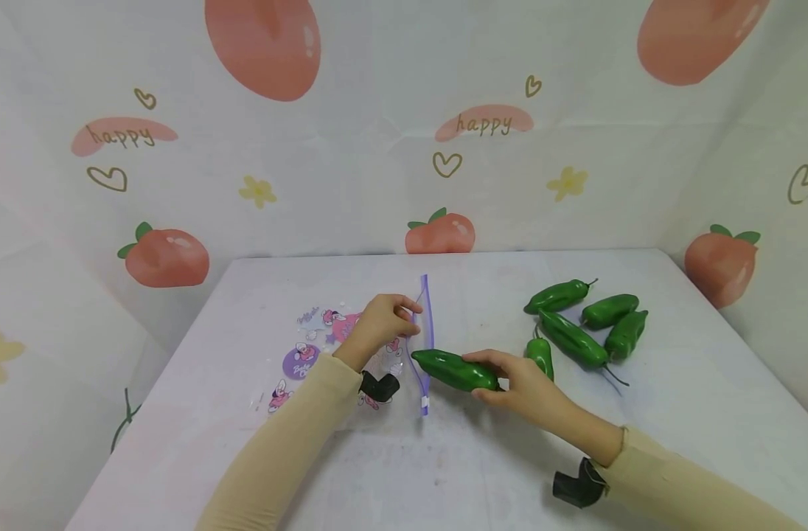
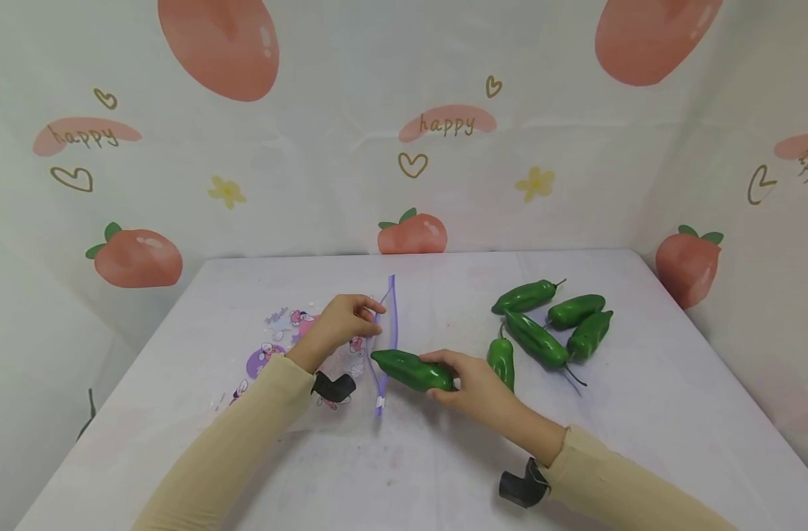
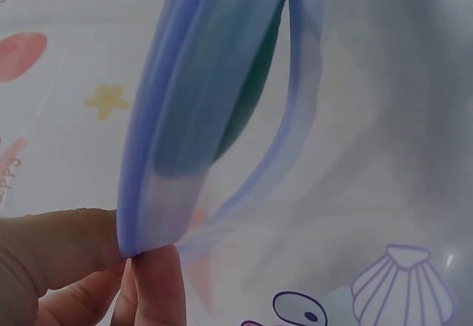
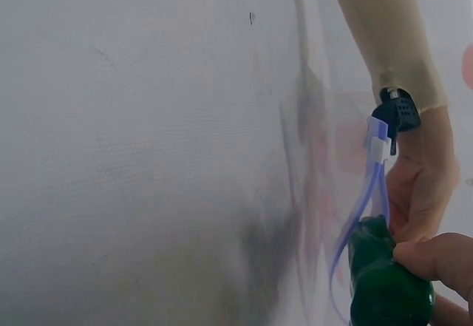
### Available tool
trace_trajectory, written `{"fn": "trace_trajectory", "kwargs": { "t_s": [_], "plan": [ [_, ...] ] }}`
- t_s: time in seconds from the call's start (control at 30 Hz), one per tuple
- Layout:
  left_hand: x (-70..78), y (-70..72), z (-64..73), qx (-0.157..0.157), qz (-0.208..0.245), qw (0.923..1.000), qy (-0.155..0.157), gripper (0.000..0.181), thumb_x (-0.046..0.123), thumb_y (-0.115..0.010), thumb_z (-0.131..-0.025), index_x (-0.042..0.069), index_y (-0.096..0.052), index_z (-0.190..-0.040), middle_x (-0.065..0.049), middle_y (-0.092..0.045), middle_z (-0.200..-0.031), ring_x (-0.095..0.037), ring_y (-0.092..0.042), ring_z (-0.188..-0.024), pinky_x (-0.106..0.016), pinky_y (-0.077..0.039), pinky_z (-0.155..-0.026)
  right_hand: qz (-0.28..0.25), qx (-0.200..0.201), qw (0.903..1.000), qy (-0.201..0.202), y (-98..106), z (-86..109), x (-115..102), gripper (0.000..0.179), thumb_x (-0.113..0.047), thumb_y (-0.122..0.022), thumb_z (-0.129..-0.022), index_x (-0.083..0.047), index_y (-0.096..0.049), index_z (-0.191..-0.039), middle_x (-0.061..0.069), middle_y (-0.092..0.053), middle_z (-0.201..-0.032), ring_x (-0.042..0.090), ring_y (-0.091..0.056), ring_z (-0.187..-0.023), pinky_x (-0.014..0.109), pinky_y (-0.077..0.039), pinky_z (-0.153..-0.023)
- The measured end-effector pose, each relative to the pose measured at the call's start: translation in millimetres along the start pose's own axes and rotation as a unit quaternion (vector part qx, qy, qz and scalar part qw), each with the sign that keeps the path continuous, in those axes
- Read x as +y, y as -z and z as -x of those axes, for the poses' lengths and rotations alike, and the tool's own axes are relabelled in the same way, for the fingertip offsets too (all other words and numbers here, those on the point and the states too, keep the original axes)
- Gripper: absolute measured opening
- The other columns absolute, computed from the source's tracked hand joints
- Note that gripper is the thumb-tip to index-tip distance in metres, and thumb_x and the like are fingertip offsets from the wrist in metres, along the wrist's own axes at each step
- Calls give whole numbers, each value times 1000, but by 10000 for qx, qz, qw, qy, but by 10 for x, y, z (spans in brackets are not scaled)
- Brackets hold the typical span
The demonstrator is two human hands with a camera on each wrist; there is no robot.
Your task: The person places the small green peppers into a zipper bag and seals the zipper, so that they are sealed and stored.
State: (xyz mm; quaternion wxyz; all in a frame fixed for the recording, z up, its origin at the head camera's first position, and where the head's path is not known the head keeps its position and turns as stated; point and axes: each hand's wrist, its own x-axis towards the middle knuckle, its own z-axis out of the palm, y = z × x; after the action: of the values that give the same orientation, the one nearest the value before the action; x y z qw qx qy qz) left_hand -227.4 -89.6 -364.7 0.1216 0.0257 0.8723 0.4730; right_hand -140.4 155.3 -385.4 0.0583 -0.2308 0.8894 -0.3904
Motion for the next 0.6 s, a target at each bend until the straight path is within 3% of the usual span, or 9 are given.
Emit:
{"fn": "trace_trajectory", "kwargs": {
  "t_s": [0.33,0.6],
  "plan": [
    [-1,17,-13,-16,-66,10000,-59,33,5,-76,-79,4,-69,-111,-5,-61,-81,-15,-60,-69,-25,-52,-66,-54,22,10000,41,-5,-52,-35,46,-12,-76,-83,-9,-62,-127,12,-63,-123,19,-63,-100,39,-54,-89],
    [-2,13,-8,-36,-50,10000,-20,33,6,-76,-79,4,-69,-112,-6,-61,-83,-15,-61,-71,-27,-54,-70,-160,-35,9999,-20,-6,-88,-36,47,-12,-75,-83,-8,-61,-127,11,-61,-121,20,-63,-100,38,-53,-90]
  ]
}}
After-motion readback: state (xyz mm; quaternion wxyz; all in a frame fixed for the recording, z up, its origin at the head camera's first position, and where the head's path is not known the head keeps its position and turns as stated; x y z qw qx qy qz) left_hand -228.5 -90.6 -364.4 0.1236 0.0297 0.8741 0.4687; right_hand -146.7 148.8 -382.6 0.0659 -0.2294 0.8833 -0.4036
